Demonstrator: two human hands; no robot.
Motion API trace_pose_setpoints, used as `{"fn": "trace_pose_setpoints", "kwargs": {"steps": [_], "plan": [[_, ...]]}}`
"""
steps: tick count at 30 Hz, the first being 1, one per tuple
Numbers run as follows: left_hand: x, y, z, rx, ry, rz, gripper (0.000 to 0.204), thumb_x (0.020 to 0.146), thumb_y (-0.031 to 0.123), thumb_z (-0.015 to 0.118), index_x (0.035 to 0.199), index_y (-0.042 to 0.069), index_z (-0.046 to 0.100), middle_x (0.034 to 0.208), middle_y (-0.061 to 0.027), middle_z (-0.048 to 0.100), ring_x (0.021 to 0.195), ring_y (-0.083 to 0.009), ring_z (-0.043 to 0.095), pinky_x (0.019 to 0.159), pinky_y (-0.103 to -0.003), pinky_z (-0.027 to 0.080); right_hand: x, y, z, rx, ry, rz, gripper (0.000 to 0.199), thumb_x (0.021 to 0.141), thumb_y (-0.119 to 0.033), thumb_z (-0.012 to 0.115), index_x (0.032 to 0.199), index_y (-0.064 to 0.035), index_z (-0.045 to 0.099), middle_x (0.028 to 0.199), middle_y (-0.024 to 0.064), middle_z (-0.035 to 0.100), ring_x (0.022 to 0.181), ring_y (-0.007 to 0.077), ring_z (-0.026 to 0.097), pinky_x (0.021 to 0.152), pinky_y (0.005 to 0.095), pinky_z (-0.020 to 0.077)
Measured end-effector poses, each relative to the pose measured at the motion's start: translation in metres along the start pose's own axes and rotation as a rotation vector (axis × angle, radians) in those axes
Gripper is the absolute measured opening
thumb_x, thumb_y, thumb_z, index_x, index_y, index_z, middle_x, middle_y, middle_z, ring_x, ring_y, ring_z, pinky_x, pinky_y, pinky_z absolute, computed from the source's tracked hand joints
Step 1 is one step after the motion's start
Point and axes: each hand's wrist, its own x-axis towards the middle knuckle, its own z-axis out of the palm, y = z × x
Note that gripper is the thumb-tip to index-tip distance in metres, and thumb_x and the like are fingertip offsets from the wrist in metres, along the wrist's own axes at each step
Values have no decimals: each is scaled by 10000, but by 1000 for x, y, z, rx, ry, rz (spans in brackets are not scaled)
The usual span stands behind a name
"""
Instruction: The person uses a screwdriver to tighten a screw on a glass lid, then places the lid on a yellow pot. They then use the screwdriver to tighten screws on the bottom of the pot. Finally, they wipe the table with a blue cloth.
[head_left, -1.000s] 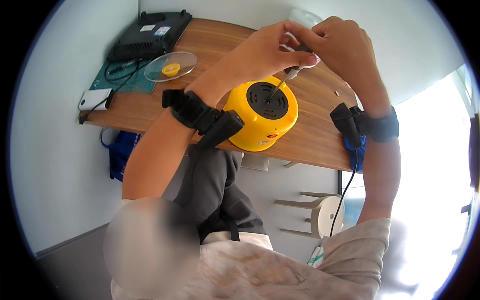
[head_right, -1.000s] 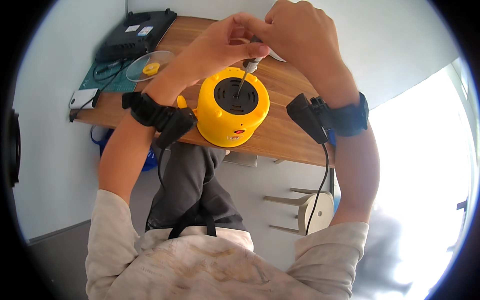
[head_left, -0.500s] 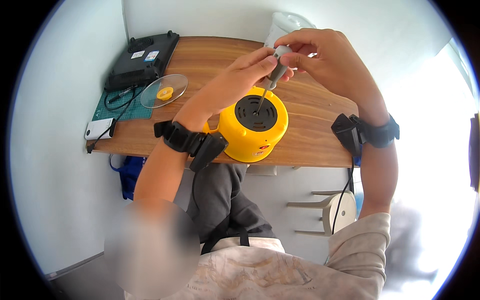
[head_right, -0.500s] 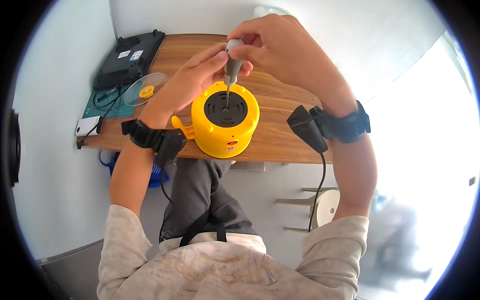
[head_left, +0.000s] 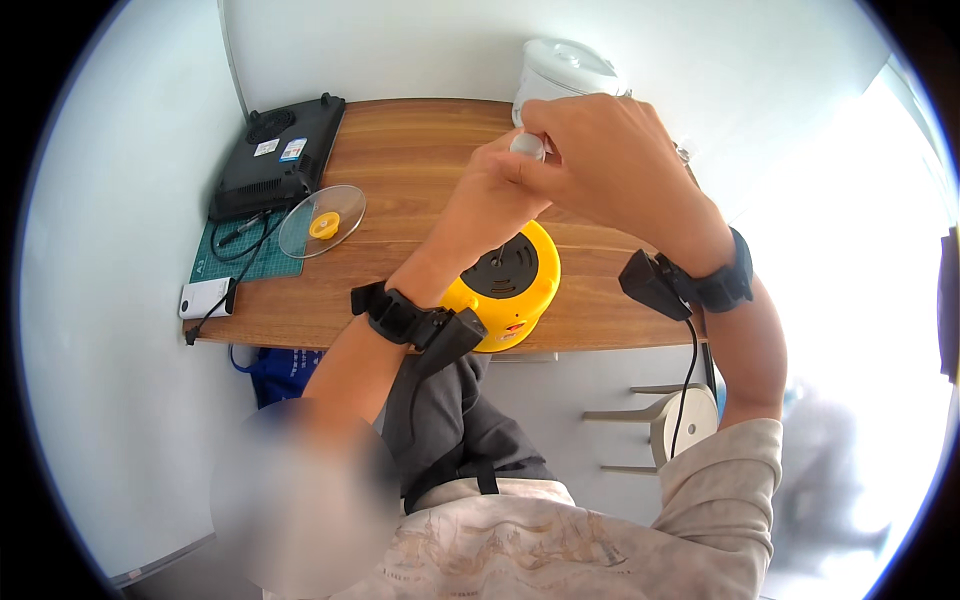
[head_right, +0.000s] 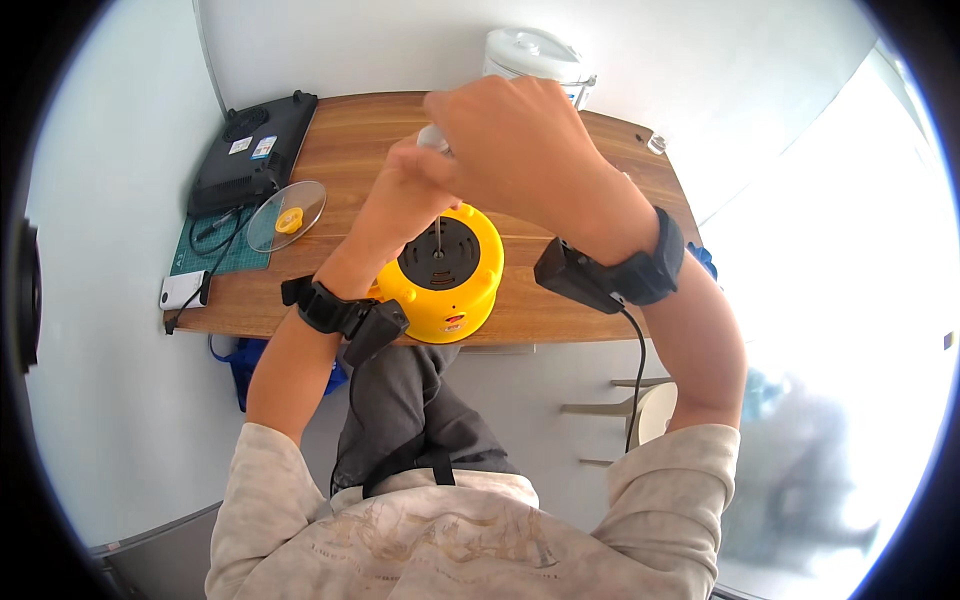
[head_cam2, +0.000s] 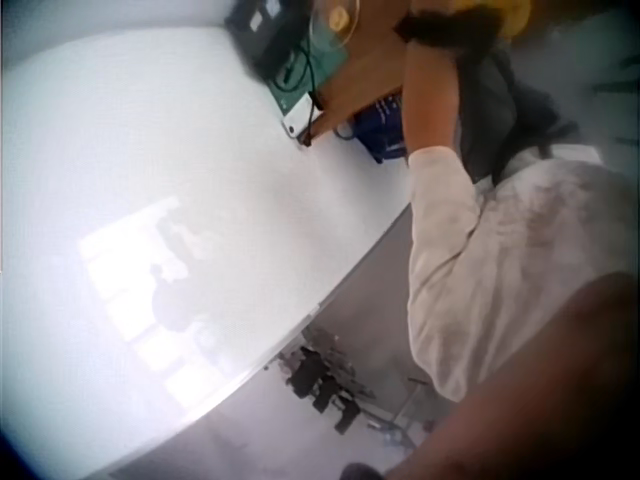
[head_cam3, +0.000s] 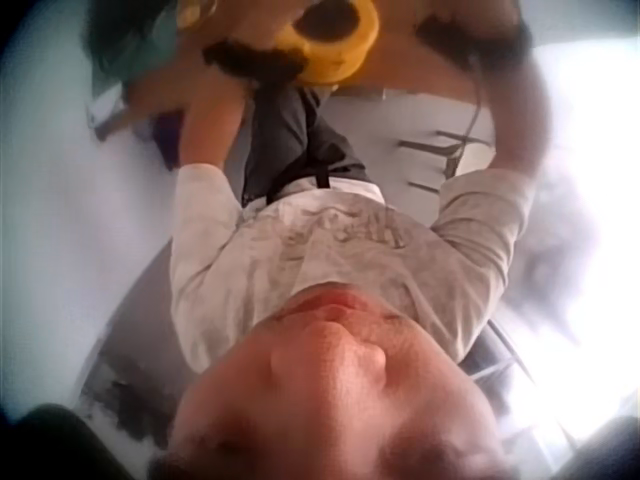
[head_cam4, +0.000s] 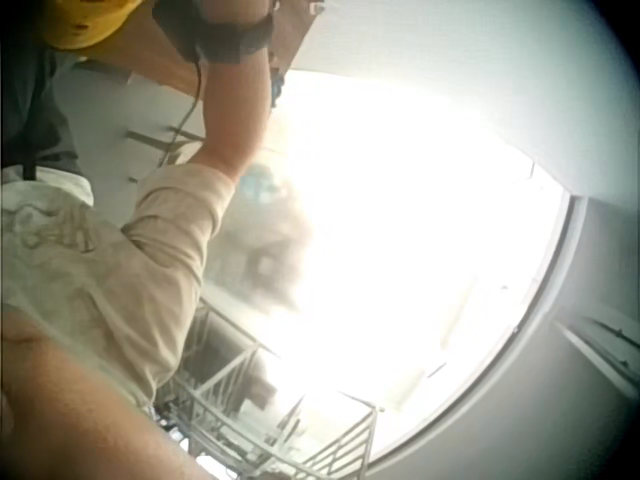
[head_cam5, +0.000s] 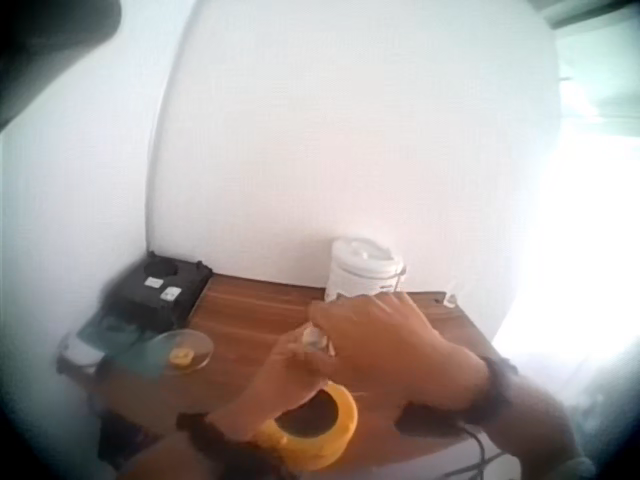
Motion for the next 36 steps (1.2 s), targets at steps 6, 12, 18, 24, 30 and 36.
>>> {"fn": "trace_pose_setpoints", "kwargs": {"steps": [6,12,18,24,30,36], "plan": [[3,5,3,28,-132,-102,290,849,103,742,1109,37,632,865,-7,655,769,-83,597,667,-261,486,-9,27,5,440,29,-168,453,902,-457,630,878,-8,678,695,167,661,616,343,635,610,382,536],[6,4,9,2,-114,73,322,836,115,768,1119,43,632,875,2,664,782,-75,593,677,-249,483,-6,20,13,102,-17,93,574,918,-548,585,695,-32,701,535,121,605,498,295,606,503,362,499],[0,-5,12,191,-7,218,285,835,94,764,1078,34,630,878,-1,660,789,-79,585,687,-258,482,-9,11,9,-53,-60,48,538,919,-524,591,712,-41,708,554,97,623,506,291,611,512,373,503],[0,7,7,79,-87,-59,243,845,99,749,1047,37,629,880,-8,657,791,-91,589,696,-266,486,-18,27,-2,466,98,-158,283,860,-287,636,946,-18,665,761,124,678,693,326,645,670,390,527],[1,12,6,14,-92,85,216,868,103,737,1051,37,644,885,-7,660,794,-89,584,695,-261,480,-12,23,-6,247,61,-98,349,884,-347,597,819,-15,681,674,135,648,626,322,629,605,382,513],[-1,11,7,204,-75,15,211,874,100,741,1051,36,647,930,9,652,786,-78,565,685,-254,479,-3,16,9,56,121,-44,517,891,-453,594,603,-31,672,476,126,554,449,321,570,454,364,466]]}}
